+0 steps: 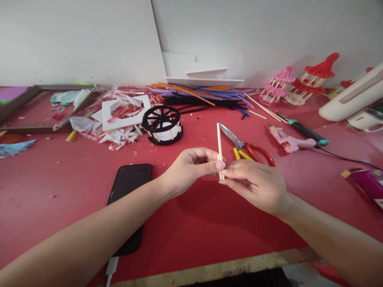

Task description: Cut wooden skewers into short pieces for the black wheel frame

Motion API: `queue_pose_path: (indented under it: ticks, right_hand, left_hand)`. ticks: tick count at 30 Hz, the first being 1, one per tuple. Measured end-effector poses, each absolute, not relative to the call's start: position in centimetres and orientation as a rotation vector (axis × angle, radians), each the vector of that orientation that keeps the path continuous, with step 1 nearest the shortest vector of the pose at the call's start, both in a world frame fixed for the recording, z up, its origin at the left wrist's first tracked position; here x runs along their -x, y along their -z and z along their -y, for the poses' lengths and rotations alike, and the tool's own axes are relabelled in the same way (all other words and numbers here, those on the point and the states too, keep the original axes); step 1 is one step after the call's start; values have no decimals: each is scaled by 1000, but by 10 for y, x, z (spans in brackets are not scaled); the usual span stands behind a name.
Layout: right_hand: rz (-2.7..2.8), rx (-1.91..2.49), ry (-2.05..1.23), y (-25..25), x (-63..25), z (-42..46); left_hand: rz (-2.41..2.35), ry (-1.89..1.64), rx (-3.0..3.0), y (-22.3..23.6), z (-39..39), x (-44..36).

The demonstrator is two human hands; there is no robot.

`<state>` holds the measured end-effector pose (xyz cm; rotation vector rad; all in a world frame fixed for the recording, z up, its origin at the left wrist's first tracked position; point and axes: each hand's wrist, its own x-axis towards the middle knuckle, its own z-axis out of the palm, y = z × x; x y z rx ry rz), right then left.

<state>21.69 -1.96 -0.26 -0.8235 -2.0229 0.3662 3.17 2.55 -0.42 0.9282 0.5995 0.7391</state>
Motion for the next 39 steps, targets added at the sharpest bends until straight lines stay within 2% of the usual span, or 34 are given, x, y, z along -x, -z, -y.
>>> queue_pose_path:
  ticks: [14, 39]
  right_hand:
    - [2033, 908, -389, 4, -219, 21]
    - [2025, 954, -361, 3, -219, 19]
  left_hand:
    - [-616, -757, -1015, 3, -24, -31]
    - [-639, -752, -838, 2, -22, -33]
